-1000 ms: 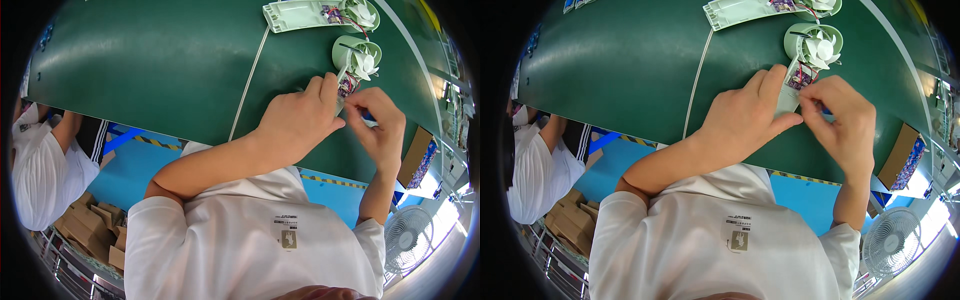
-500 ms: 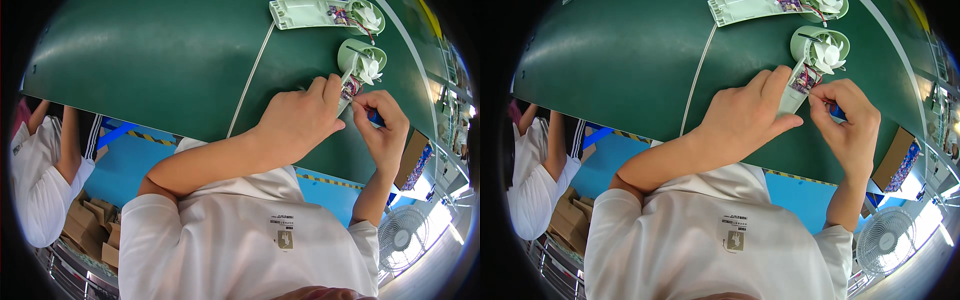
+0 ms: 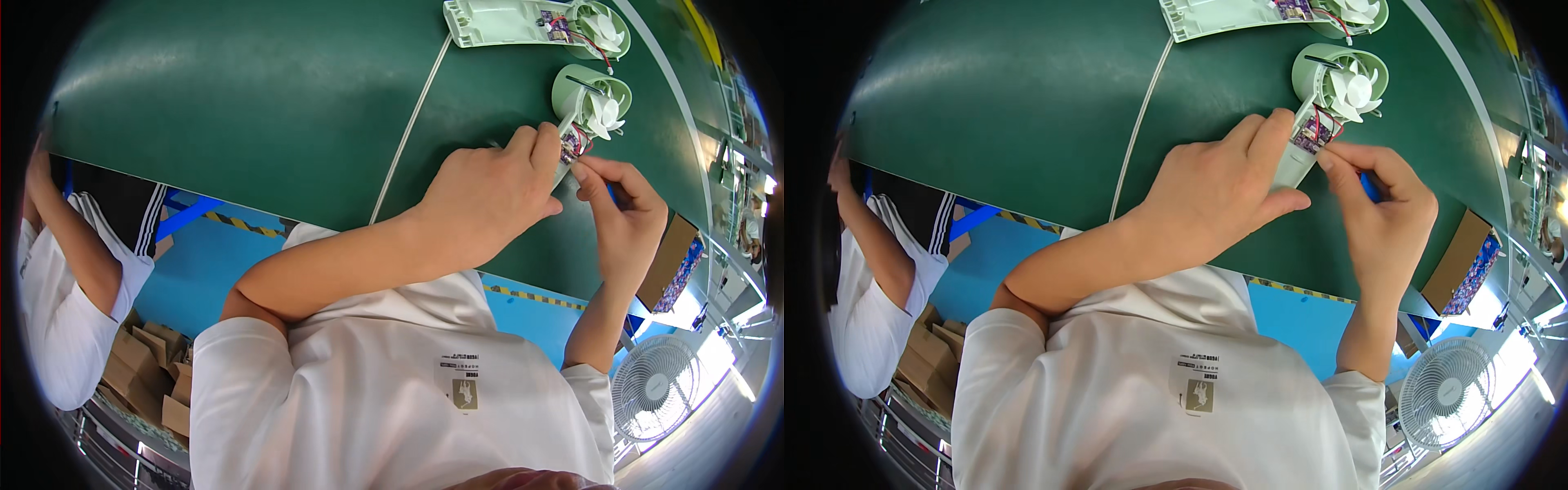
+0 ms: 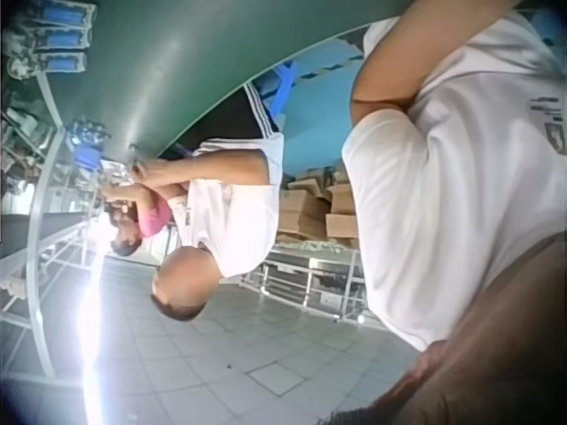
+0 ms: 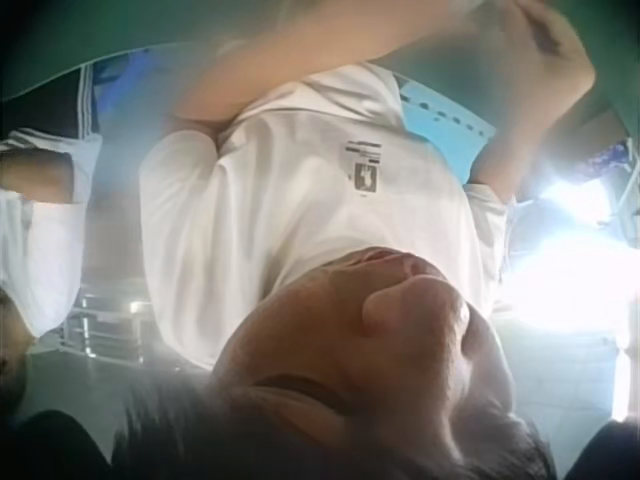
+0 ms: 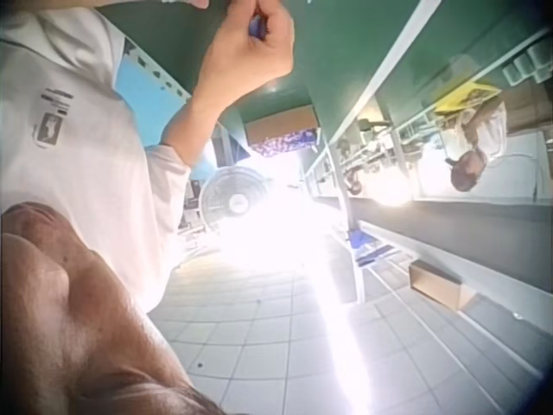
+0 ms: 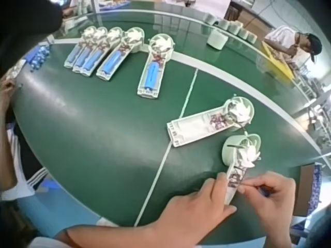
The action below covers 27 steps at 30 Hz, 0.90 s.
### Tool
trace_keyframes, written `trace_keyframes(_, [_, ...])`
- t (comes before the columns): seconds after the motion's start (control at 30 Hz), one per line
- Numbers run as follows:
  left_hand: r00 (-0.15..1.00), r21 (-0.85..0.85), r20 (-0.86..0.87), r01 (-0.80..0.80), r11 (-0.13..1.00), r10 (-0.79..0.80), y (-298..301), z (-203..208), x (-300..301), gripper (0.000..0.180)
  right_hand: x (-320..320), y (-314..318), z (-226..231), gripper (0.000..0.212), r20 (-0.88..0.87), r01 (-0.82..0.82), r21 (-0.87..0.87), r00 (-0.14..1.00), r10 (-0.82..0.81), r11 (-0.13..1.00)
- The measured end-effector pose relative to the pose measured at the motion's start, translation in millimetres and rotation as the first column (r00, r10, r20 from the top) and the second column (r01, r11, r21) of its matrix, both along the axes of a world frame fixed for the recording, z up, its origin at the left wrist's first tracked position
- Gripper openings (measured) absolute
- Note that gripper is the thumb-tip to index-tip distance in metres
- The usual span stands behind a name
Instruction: Assembling handheld portable fans by connecting internal wiring, PCBs, and batteries into the plastic housing.
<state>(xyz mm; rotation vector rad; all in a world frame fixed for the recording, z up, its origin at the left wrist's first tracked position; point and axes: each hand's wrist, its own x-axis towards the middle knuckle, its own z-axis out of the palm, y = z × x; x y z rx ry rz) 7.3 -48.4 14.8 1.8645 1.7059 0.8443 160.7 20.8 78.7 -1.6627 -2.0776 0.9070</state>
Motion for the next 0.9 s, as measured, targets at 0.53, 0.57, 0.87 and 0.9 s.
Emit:
trace_keyframes(0.53, [0.995, -0.008, 0.102, 0.003, 1.0, -0.002, -6, 6, 14, 0.086, 32, 8, -13, 0.026, -0.271, -0.071, -0.276, 0.963, -0.006, 0.959])
trace_keyframes(0.57, [0.987, 0.07, 0.161, -0.022, 0.997, 0.01, -8, 6, 16, 0.088, 36, 0, -7, 0.038, -0.304, -0.114, -0.259, 0.952, 0.031, 0.959])
trace_keyframes(0.87, [0.996, 0.086, 0.032, 0.077, 0.993, -0.08, -18, 12, 15, 0.076, 62, -20, -1, 0.033, 0.006, -0.127, -0.07, 0.992, 0.127, 0.989])
trace_keyframes(0.9, [0.996, 0.085, 0.034, 0.077, 0.993, -0.08, -17, 11, 15, 0.076, 62, -20, -1, 0.033, 0.007, -0.127, -0.072, 0.992, 0.127, 0.989])
